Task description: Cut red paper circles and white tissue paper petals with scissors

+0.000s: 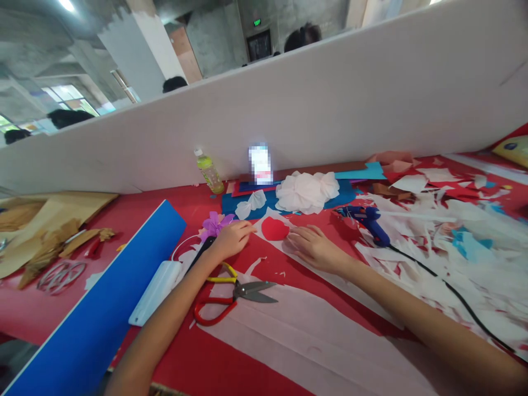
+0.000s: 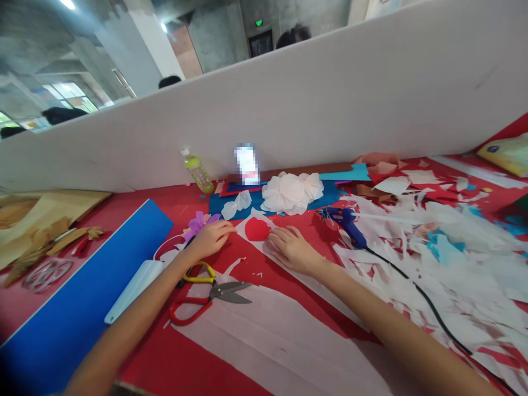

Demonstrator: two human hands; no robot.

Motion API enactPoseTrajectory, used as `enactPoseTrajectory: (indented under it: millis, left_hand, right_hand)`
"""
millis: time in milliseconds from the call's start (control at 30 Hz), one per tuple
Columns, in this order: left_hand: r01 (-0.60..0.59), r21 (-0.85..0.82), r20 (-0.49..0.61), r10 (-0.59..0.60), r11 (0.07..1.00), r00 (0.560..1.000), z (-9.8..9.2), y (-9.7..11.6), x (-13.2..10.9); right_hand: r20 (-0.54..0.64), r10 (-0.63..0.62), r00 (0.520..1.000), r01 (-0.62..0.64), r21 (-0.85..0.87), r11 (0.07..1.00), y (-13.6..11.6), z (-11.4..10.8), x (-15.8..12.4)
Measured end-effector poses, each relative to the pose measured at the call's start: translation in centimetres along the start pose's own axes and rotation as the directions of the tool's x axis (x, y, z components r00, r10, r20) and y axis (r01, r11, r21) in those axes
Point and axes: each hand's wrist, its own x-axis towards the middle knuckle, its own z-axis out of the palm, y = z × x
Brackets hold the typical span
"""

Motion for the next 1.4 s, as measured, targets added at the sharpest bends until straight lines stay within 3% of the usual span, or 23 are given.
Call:
enactPoseTrajectory:
  millis: [67, 133, 200, 233, 433, 667, 833, 1000, 1100, 1200, 1267, 1367, 1400]
  left_hand:
    - [0.118, -0.010, 0.174, -0.114, 0.993, 0.978, -2.0, 0.4, -3.0]
    - [0.219, -0.011, 0.407, -0.196, 0.976, 0.892, -3.6, 1.0, -6.1]
    - [0.321, -0.036, 0.533, -0.254, 0.946, 0.807, -4.4, 1.7, -8.6]
    - [0.340, -0.037, 0.549, -0.265, 0.940, 0.792, -4.4, 2.1, -9.6]
    - [0.352, 0.008, 0.458, -0.317, 0.936, 0.830, -3.2, 3.6, -11.1]
    - [0.300, 0.024, 0.508, -0.271, 0.954, 0.818, -3.2, 3.7, -11.1]
    - [0.271, 0.055, 0.473, -0.264, 0.961, 0.840, -2.8, 4.0, -11.4]
    - [0.280, 0.125, 0.400, -0.307, 0.952, 0.864, -3.6, 4.0, -11.3]
    - [0.311, 0.151, 0.392, -0.346, 0.938, 0.853, -4.5, 3.6, -11.0]
    - [0.383, 0.089, 0.476, -0.377, 0.919, 0.794, -5.4, 3.0, -10.2]
    - [0.423, -0.009, 0.587, -0.338, 0.906, 0.736, -5.6, 2.8, -9.2]
    - [0.543, -0.194, 0.802, -0.187, 0.817, 0.568, -5.4, 2.9, -7.4]
    - [0.582, -0.219, 0.829, -0.166, 0.783, 0.535, -5.1, 3.1, -6.8]
  right_hand:
    - [-0.012, -0.035, 0.999, 0.035, 0.019, 0.999, -0.1, -0.6, -0.4]
    - [0.005, -0.033, 0.999, 0.033, 0.047, 0.998, -0.3, -1.0, -1.1]
    - [0.035, -0.015, 0.999, 0.012, 0.088, 0.996, -0.5, -1.0, -1.8]
    - [0.050, -0.005, 0.999, 0.000, 0.107, 0.994, -0.7, -0.9, -2.1]
    - [0.063, 0.030, 0.998, -0.040, 0.169, 0.985, -1.1, -0.3, -2.9]
    - [0.025, 0.062, 0.998, -0.065, 0.198, 0.978, -0.9, 0.2, -3.1]
    - [0.017, 0.054, 0.998, -0.056, 0.190, 0.980, -0.8, 0.4, -3.1]
    - [0.026, 0.039, 0.999, -0.043, 0.170, 0.985, -0.7, 0.5, -3.1]
    - [0.015, 0.028, 1.000, -0.030, 0.170, 0.985, -0.7, 0.6, -3.2]
    - [-0.004, 0.039, 0.999, -0.038, 0.170, 0.985, -0.9, 0.5, -3.3]
    - [-0.006, 0.067, 0.998, -0.065, 0.154, 0.986, -1.1, 0.3, -3.3]
    - [0.009, 0.081, 0.997, -0.082, 0.119, 0.990, -1.3, 0.2, -3.3]
    - [0.013, 0.076, 0.997, -0.077, 0.107, 0.991, -1.3, 0.1, -3.3]
